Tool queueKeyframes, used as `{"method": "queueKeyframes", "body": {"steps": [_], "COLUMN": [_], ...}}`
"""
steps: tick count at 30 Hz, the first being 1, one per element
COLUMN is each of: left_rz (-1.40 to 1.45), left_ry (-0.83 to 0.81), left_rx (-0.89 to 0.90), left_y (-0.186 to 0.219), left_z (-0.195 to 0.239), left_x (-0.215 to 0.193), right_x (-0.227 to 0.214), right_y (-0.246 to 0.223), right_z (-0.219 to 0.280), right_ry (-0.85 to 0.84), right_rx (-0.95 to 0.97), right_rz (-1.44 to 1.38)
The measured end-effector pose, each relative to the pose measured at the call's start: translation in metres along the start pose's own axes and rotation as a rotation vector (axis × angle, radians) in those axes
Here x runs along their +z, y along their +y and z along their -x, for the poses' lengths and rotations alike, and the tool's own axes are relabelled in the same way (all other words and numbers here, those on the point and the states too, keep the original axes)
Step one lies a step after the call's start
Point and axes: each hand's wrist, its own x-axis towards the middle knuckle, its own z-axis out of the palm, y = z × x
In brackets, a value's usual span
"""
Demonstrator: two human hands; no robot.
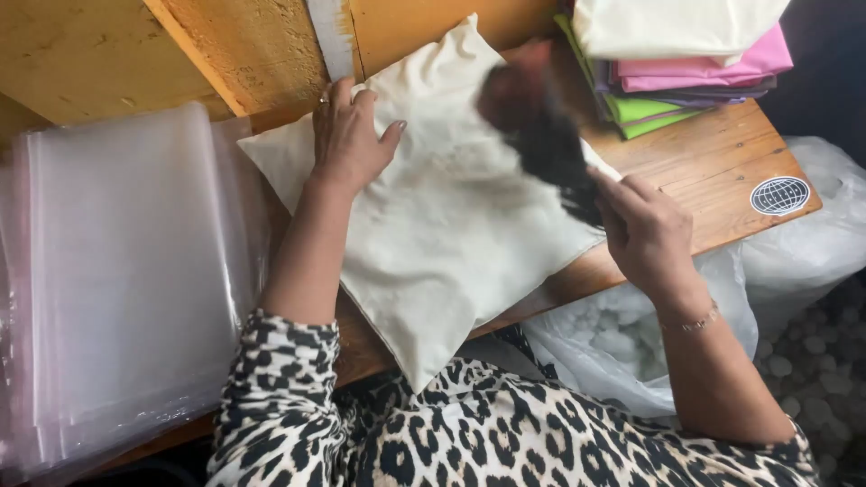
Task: Brushing a pillow to clean it and then carefully inserting it into a clear plastic bag for packaging.
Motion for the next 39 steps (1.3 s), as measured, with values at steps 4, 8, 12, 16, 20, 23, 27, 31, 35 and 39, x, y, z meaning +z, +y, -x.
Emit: {"method": "queueKeyframes", "body": {"steps": [4,8,12,16,20,23,27,31,35,39], "left_rz": [0.047,-0.009,0.061,0.22,0.302,0.081,-0.184,0.094,0.267,-0.017], "left_ry": [-0.275,-0.497,-0.483,-0.115,0.378,0.606,0.544,-0.182,-0.533,0.098], "left_rx": [-0.205,-0.335,-0.273,0.017,0.586,0.729,0.519,0.248,0.221,0.268], "left_y": [0.007,0.02,0.03,0.074,0.167,0.203,0.206,0.168,0.141,0.097], "left_z": [-0.029,-0.044,-0.061,-0.055,-0.017,0.008,0.046,0.076,0.085,0.058], "left_x": [-0.003,-0.002,0.001,-0.023,-0.136,-0.168,-0.137,-0.083,-0.081,-0.061], "right_x": [-0.049,-0.077,-0.058,-0.011,0.037,0.081,0.05,-0.029,-0.081,-0.122], "right_y": [-0.008,-0.016,-0.039,-0.038,-0.03,0.005,0.0,-0.019,-0.02,-0.024], "right_z": [0.018,0.04,0.044,0.006,-0.029,-0.026,-0.006,0.043,0.07,0.074], "right_ry": [-0.145,-0.322,-0.508,-0.577,0.025,0.112,-0.155,-0.382,-0.598,-0.455], "right_rx": [-0.109,-0.033,-0.019,0.164,0.08,0.085,0.122,0.161,0.186,0.125], "right_rz": [0.101,0.139,0.167,0.143,-0.036,0.296,0.524,0.278,0.027,-0.093]}}
